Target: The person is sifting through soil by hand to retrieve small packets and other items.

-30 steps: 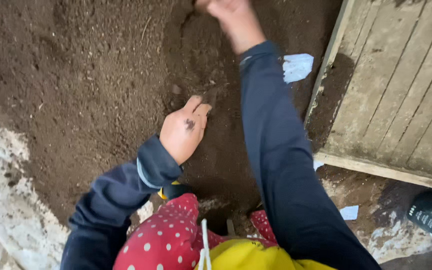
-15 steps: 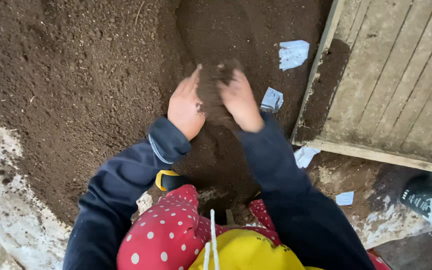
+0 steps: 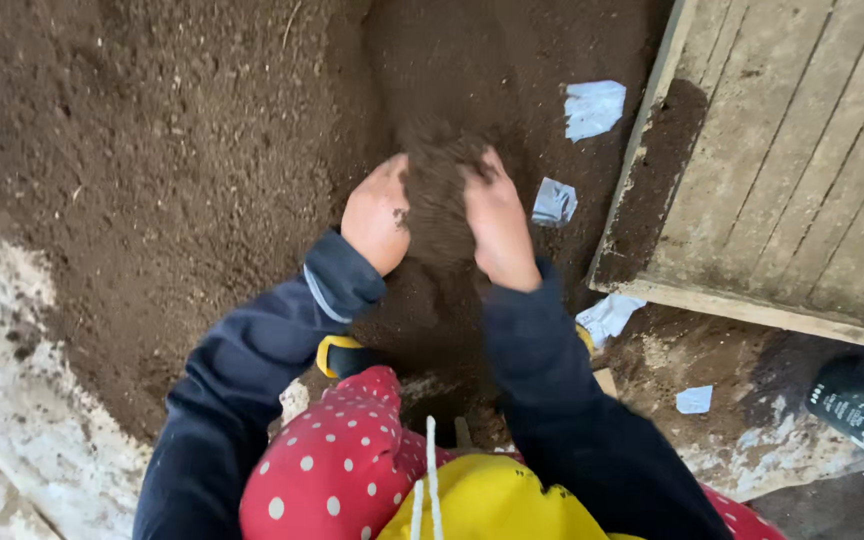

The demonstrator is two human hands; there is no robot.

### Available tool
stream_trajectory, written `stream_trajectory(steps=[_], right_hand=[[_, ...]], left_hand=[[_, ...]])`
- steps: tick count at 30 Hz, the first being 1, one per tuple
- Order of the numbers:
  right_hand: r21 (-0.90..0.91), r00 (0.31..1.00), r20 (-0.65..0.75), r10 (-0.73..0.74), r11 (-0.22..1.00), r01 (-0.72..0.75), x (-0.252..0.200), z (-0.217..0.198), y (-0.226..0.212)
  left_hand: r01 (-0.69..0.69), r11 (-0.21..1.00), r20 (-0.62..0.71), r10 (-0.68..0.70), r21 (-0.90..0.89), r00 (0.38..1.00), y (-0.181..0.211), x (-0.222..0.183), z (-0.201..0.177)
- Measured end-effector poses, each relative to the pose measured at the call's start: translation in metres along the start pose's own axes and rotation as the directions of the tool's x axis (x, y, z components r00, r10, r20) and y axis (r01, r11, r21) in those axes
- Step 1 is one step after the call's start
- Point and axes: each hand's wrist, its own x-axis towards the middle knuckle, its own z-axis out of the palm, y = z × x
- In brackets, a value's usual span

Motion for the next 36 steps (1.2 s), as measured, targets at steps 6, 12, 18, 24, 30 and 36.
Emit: stream_trajectory(steps=[6, 12, 18, 24, 30, 36], right_hand=[[-0.212, 0.990, 0.098, -0.099, 0.970, 0.118, 0.035, -0.031, 0.025], [0.156, 1.000, -0.030, -0.001, 0.988, 0.006, 0.002, -0.007, 0.064], [0.207, 0.995, -0.096, -0.003, 0.978, 0.023, -0.006, 0.009, -0.016], [-0.149, 0.993, 0.093, -0.072, 0.985, 0.086, 0.035, -0.003, 0.023], [-0.185, 0.921, -0.052, -0.386, 0.910, 0.371, -0.016, 0.000, -0.026], [-0.334, 0.977, -0.049, -0.208, 0.925, 0.180, -0.015, -0.008, -0.005]], left_hand=[[-0.039, 0.995, -0.060, 0.045, 0.092, 0.997, 0.000, 0.016, -0.009], [-0.101, 0.995, -0.091, 0.102, 0.020, 0.991, -0.009, 0.003, 0.026], [0.063, 0.995, 0.032, -0.061, -0.082, 0.998, -0.005, 0.004, 0.001], [0.178, 0.854, -0.158, -0.288, -0.488, 0.945, -0.002, 0.028, -0.025], [0.315, 0.170, 0.155, -0.602, -0.934, 0.784, 0.012, 0.051, -0.018], [-0.053, 0.315, -0.162, -0.332, -0.948, 0.929, 0.019, 0.037, 0.043]])
